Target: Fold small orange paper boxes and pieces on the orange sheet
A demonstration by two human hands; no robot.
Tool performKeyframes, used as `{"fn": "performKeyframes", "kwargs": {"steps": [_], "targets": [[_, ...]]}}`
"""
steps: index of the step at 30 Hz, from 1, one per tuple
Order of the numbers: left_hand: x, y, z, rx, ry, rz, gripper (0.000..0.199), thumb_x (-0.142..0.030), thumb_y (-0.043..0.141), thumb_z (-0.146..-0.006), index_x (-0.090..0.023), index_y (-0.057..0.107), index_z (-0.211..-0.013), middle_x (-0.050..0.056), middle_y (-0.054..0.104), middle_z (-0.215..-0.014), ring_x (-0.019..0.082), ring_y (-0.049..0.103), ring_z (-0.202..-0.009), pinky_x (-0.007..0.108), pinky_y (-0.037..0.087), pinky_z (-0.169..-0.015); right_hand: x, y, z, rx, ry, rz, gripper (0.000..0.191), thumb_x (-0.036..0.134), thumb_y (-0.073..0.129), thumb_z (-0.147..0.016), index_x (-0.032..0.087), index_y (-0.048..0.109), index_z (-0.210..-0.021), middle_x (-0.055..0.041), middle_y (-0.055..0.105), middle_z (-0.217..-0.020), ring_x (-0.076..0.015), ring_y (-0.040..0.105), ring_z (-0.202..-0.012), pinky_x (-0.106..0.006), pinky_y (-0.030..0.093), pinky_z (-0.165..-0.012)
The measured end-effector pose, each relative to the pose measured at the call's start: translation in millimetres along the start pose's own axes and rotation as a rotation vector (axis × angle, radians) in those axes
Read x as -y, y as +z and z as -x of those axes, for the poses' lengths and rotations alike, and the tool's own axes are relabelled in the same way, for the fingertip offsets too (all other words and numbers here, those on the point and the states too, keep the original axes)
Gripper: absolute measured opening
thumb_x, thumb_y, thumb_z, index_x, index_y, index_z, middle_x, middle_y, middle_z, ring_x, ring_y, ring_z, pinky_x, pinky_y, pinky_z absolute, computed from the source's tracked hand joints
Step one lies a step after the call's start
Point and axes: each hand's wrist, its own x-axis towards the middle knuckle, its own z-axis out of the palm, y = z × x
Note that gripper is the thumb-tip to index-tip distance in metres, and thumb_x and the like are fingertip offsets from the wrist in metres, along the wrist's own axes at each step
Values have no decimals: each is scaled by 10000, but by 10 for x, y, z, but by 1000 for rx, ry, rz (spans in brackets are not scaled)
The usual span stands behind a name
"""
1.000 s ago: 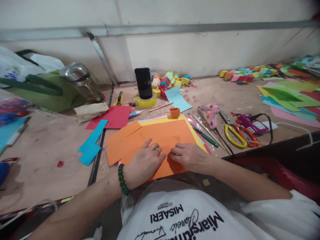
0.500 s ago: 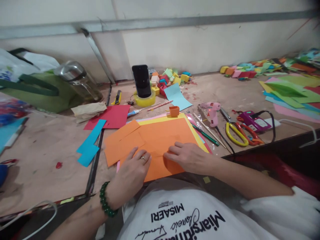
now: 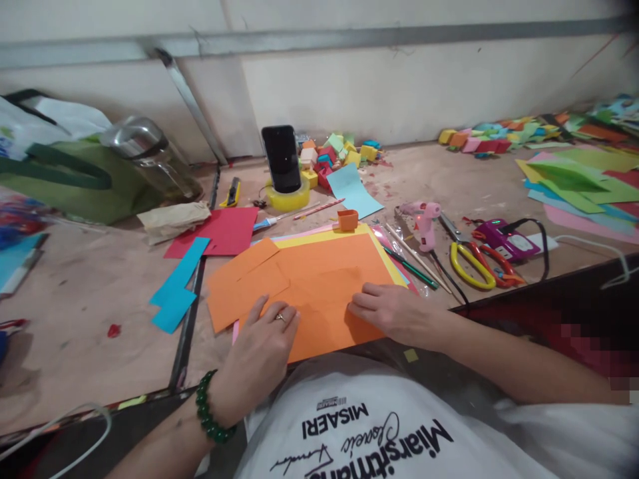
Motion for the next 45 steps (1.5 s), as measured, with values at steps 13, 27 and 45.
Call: {"fn": "performKeyframes", "kwargs": {"steps": [13,27,45], "targets": [[-18,47,79,-34,-80,42,373,-25,424,-819,-139,679,-1066,98,711,-1105,250,618,-996,490,401,-1019,-22,-78,190,-108,286,-76,250,18,437,-855,155,646,-869,-81,639,-834,-184,554,-774,-288,424,-630],[19,119,9,-61,-190,144,263,-45,412,-815,-174,640,-839,81,704,-1020,233,633,-963,525,383,-1038,-289,-113,-346,-133,787,-572,303,337,747,-738,195,638,-982,10,634,-749,-149,574,-661,-246,370,-579],[-121,192,-97,-426,-6,127,158,-123,505,-875,-197,633,-820,3,653,-711,170,589,-757,385,365,-928,7,-137,-100,-693,26,-46,210,82,420,-937,162,614,-921,-106,717,-982,-207,633,-983,-367,541,-841]]}}
